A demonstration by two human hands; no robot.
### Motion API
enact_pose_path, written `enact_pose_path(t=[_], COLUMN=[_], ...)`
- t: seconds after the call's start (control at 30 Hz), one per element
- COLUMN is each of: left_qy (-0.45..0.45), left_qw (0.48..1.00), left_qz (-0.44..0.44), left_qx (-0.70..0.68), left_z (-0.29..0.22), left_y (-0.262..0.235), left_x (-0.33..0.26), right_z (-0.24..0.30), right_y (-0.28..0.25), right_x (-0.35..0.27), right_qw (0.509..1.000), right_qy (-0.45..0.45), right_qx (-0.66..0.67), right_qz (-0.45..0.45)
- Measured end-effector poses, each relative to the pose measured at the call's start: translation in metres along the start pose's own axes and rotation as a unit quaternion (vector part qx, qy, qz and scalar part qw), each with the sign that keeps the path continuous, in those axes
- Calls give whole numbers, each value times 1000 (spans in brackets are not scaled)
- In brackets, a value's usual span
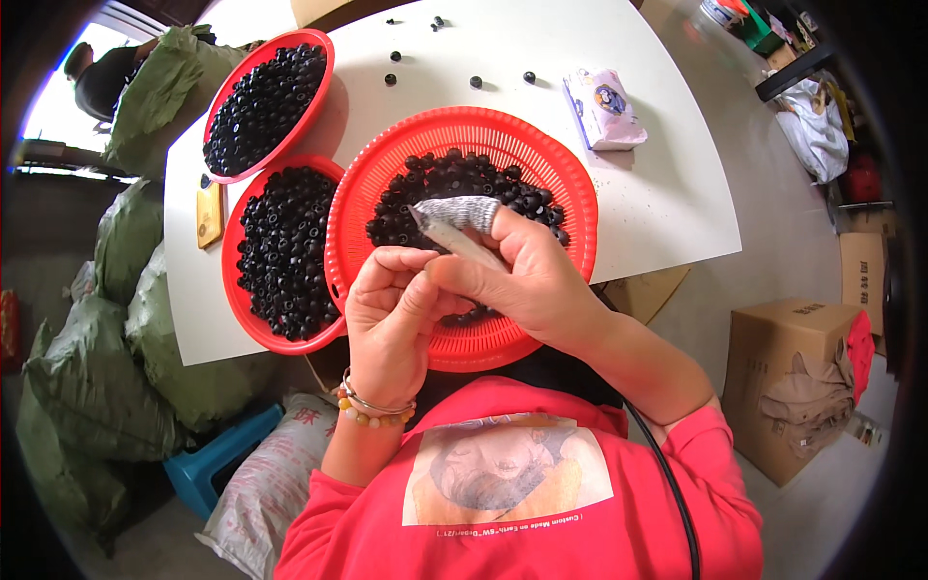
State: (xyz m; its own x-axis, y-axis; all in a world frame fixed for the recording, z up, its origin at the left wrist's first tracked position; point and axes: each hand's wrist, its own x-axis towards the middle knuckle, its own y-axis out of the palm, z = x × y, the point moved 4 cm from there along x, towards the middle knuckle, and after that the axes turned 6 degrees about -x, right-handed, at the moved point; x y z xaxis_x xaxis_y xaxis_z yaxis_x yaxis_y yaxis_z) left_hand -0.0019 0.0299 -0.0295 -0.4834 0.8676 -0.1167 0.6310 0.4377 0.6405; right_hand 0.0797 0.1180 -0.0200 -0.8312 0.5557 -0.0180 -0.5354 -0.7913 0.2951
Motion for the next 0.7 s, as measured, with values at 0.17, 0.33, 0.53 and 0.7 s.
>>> enact_pose_path(t=[0.17,0.33,0.53,0.7], left_qy=[-14,-18,1,22], left_qw=[999,997,995,998], left_qz=[26,31,22,3], left_qx=[-42,-69,-96,-64], left_z=[0,-5,-6,-8], left_y=[-4,-6,-9,-9], left_x=[1,4,7,5], right_z=[-2,0,6,8], right_y=[-2,-7,-5,-1], right_x=[4,2,-11,-15], right_qw=[997,998,998,998], right_qy=[63,51,28,-9], right_qx=[44,22,26,-62], right_qz=[11,13,44,21])
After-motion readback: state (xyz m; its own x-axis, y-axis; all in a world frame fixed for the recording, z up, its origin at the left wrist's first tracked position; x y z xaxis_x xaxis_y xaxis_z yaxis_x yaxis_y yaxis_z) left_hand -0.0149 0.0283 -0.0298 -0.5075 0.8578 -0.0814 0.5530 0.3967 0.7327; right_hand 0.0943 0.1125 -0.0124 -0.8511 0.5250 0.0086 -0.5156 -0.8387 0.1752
